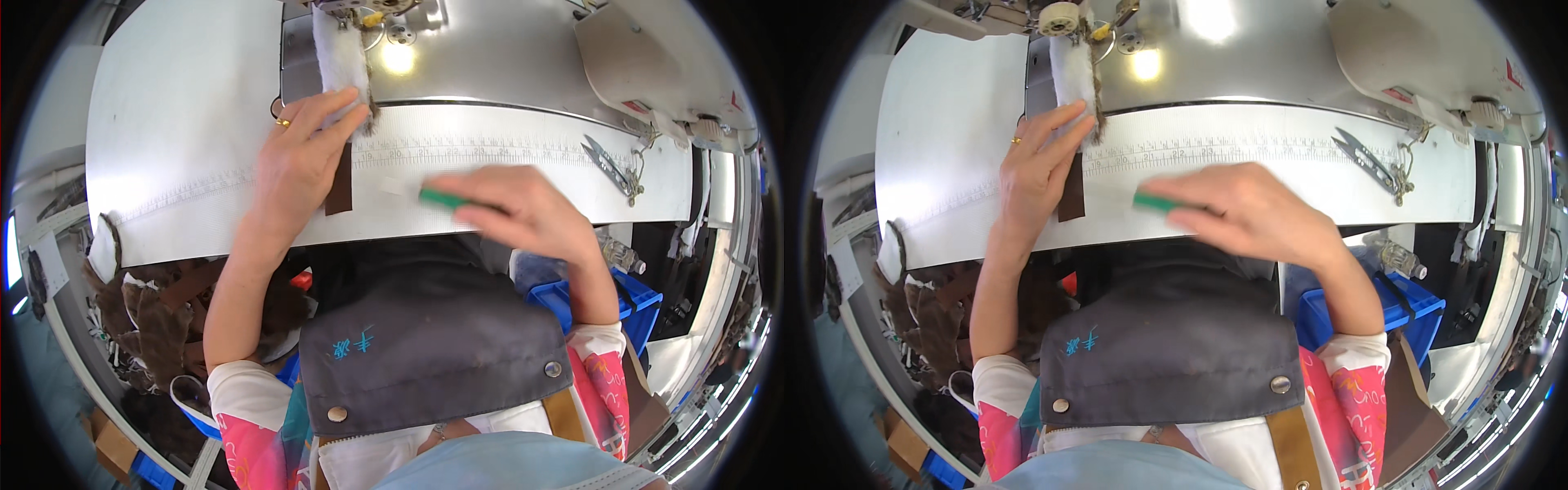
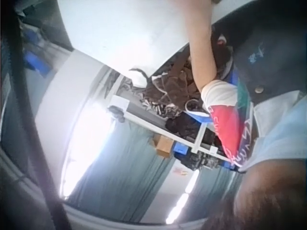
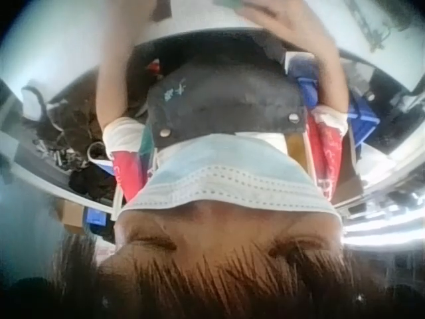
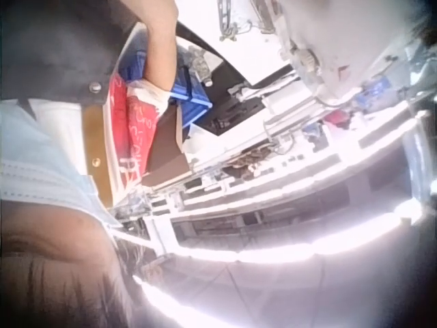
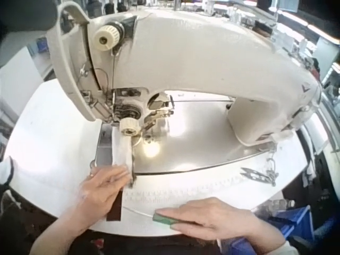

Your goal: Sewing fur trim onto leather pieces using an industrial sewing machine.

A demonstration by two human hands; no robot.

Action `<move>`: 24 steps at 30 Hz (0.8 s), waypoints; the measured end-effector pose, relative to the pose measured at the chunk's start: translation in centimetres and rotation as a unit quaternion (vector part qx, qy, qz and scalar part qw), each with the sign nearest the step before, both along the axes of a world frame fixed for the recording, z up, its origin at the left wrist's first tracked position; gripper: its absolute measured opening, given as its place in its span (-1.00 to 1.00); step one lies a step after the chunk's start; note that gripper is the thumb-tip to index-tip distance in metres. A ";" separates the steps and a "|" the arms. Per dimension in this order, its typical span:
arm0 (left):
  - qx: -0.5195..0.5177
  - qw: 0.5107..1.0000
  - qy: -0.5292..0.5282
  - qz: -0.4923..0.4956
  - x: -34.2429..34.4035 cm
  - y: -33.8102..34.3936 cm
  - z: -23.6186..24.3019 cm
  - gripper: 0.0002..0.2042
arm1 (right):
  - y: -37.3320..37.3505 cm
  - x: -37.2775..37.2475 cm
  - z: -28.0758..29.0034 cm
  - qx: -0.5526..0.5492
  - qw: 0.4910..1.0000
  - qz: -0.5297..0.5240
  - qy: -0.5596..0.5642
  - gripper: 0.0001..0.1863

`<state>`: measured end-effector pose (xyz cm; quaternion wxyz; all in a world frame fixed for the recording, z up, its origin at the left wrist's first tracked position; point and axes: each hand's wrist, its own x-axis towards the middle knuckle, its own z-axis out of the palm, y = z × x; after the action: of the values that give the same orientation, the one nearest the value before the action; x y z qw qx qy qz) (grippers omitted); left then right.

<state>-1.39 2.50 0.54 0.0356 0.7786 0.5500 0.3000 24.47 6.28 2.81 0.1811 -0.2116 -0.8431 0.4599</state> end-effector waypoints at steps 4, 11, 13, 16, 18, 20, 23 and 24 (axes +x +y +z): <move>0.025 0.999 -0.021 -0.011 -0.2 0.5 -0.4 -0.68 | 3.1 -1.8 -0.3 0.118 0.981 -0.154 -0.015 -0.66; 0.009 0.999 -0.031 -0.030 -0.4 0.1 -0.3 -0.67 | 6.3 -3.2 -1.3 0.267 0.950 -0.132 -0.092 -0.65; 0.018 0.999 -0.027 -0.032 -0.7 0.2 -0.6 -0.67 | 6.0 -3.2 -1.3 0.277 0.944 -0.140 -0.112 -0.65; 0.028 0.998 -0.034 -0.036 -0.9 0.9 -0.8 -0.67 | 7.0 -3.6 -1.5 0.276 0.943 -0.146 -0.111 -0.66; 0.029 0.998 -0.044 -0.035 -1.0 1.7 -0.9 -0.67 | 7.4 -4.0 -1.3 0.280 0.940 -0.154 -0.119 -0.65; 0.041 0.998 -0.040 -0.035 -1.1 2.6 -0.9 -0.66 | 7.8 -4.1 -1.4 0.284 0.936 -0.162 -0.128 -0.65; 0.046 0.998 -0.035 -0.032 -1.4 3.5 -1.0 -0.66 | 8.1 -3.8 -1.9 0.271 0.945 -0.178 -0.051 -0.75; 0.046 0.998 -0.035 -0.031 -1.5 3.8 -1.1 -0.66 | 8.0 -3.2 -1.9 0.253 0.955 -0.149 -0.037 -0.76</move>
<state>-2.92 6.31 -0.57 0.0280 0.7852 0.5092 0.3511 21.25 14.31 0.95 0.2636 -0.2997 -0.8967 0.1915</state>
